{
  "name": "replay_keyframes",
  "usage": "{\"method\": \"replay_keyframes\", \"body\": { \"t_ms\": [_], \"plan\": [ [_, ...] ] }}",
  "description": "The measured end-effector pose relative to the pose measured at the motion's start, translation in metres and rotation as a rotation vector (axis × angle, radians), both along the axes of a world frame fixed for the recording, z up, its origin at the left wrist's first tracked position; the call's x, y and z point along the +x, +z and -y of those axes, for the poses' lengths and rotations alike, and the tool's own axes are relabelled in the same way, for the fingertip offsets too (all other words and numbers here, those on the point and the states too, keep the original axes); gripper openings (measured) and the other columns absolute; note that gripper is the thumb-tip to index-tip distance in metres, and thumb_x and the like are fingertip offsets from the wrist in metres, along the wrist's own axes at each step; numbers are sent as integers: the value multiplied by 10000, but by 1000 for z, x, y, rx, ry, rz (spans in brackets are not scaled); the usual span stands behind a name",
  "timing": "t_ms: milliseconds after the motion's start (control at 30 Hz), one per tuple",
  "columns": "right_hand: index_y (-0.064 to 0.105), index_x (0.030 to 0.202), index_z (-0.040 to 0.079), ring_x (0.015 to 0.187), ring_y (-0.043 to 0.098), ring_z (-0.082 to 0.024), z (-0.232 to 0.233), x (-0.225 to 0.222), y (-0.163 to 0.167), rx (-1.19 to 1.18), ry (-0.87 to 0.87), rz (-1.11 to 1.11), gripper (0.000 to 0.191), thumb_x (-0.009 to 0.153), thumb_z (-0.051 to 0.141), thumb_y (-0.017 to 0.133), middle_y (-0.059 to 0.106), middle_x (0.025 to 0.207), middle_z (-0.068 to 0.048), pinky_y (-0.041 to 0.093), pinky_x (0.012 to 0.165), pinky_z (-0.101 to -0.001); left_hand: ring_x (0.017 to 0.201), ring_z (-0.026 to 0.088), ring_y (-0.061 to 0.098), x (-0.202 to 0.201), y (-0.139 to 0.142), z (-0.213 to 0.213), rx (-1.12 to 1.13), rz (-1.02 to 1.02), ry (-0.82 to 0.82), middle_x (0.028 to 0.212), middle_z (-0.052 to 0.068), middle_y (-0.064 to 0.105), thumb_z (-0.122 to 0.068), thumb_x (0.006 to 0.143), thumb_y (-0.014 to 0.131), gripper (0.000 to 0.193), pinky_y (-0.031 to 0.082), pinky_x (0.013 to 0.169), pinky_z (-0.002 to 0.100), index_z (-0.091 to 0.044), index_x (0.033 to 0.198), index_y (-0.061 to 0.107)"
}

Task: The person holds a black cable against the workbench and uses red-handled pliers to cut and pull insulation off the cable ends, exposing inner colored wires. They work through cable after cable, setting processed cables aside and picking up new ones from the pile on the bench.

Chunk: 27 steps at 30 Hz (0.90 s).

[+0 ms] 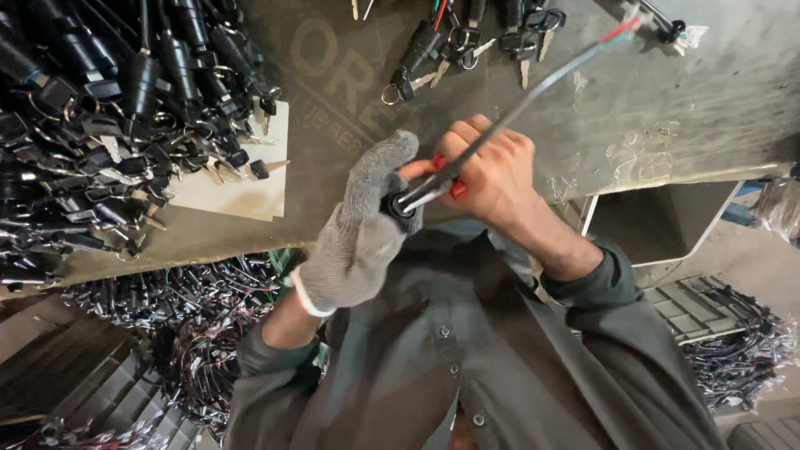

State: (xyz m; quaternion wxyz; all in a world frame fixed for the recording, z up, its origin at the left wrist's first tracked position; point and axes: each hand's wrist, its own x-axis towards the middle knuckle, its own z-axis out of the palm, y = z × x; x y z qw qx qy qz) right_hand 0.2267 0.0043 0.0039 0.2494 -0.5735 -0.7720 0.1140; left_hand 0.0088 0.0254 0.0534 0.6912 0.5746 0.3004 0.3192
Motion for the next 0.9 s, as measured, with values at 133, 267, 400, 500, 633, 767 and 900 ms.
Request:
{"method": "replay_keyframes", "body": {
  "t_ms": [133, 267, 400, 500, 633, 767, 900],
  "plan": [
    [548, 887, 68, 743, 569, -287, 5, 4, 2, -87, -4, -80, 418, 885, 326, 877, 546, 830, -72, 464, 623, -405, 1034, 198, 733, -8, -6, 0, 78, -110, -97, 1312, 82, 663, -244, 1103, 653, 674, 594, 980, 338, -20, 1616, 278],
    [542, 983, 42, 843, 593, -318, 13, 1, 7, -104, 39, -158, 360, 731, 160, 771, 572, 941, -108, 485, 670, -408, 1034, 309, 698, -1, -25, 14, 489, -425, 120, 1252, 124, 663, -247, 943, 835, 769, 571, 926, 394, -71, 1561, 414],
    [572, 1005, 39, 801, 585, -307, 17, -2, 4, -108, -16, -137, 362, 746, 153, 797, 541, 878, -100, 467, 635, -409, 1035, 332, 672, 5, -33, 25, 508, -445, 148, 1222, 101, 673, -219, 939, 839, 793, 547, 894, 423, -67, 1571, 385],
    [582, 978, 65, 764, 594, -261, 19, -2, 1, -96, -52, -130, 343, 814, 185, 858, 556, 844, -51, 456, 601, -392, 1043, 322, 654, 7, -32, 27, 569, -435, 133, 1292, 98, 669, -211, 989, 805, 785, 527, 891, 420, -66, 1602, 336],
    [519, 886, 79, 724, 573, -264, 30, -1, 3, -115, -126, -24, 426, 820, 236, 911, 525, 785, -52, 434, 580, -403, 990, 327, 609, 11, -28, 32, 801, -759, 166, 1342, 127, 660, -224, 1034, 780, 714, 499, 849, 458, -64, 1590, 361],
    [554, 915, 98, 750, 618, -265, 39, -2, -1, -179, -187, 31, 355, 717, 165, 840, 571, 803, -44, 455, 577, -407, 981, 283, 625, 16, -31, 36, 1047, -1069, 234, 1309, 74, 648, -297, 1045, 754, 653, 532, 826, 428, -124, 1577, 419],
    [559, 912, 110, 764, 640, -266, 41, -9, -13, -235, -283, 19, 331, 719, 141, 826, 592, 805, -35, 460, 580, -426, 994, 261, 637, 18, -40, 32, 1137, -1132, 254, 1314, 72, 645, -316, 1064, 741, 630, 546, 827, 408, -127, 1580, 433]
  ]
}}
